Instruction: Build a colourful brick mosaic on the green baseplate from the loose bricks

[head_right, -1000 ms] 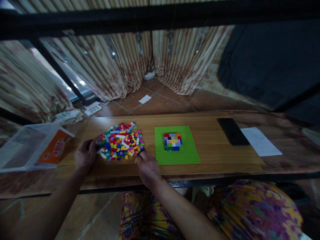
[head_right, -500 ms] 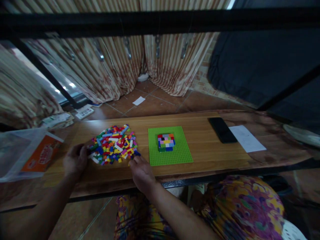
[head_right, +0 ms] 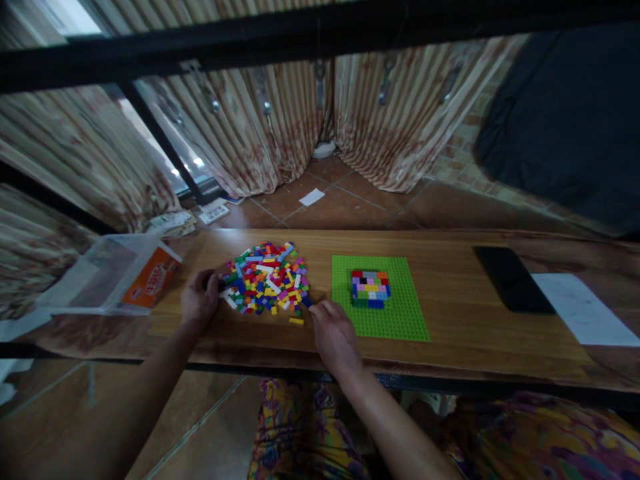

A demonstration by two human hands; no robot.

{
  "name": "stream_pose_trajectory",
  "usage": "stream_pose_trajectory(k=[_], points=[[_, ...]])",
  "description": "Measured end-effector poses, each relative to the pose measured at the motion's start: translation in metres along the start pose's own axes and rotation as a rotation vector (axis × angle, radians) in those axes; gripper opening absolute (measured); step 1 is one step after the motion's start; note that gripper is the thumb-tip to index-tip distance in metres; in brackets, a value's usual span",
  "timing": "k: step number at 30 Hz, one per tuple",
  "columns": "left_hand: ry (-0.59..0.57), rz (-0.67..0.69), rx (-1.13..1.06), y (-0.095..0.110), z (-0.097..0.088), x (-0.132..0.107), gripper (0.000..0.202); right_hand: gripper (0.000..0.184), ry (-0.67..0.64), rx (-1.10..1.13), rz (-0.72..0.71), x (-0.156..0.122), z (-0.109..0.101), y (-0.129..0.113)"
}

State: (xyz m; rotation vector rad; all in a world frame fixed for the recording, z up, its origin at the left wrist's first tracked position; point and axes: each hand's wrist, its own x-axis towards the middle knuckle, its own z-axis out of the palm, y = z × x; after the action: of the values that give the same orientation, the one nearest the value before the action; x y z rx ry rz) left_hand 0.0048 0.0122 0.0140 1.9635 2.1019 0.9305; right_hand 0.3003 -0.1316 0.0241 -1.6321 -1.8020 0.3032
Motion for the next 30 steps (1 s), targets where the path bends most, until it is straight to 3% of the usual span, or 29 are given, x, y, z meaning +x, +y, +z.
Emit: stream_pose_trajectory(k=[11, 19, 30], points=[[0.004, -0.030, -0.036, -0.001, 0.001, -0.001, 0.036, 0.021, -0.042, -0.030, -0.023, 0.022, 0.012, -0.021], [0.013, -0.030, -0.026, 0.000, 0.002, 0.000, 0.034, 0.022, 0.027, -0.069, 0.032, 0.030, 0.009, -0.005], [-0.003, -0.032, -0.045, 0.001, 0.000, -0.002, 0.033, 0.025, 0.005, -0.128, 0.013, 0.072, 0.019, -0.004]])
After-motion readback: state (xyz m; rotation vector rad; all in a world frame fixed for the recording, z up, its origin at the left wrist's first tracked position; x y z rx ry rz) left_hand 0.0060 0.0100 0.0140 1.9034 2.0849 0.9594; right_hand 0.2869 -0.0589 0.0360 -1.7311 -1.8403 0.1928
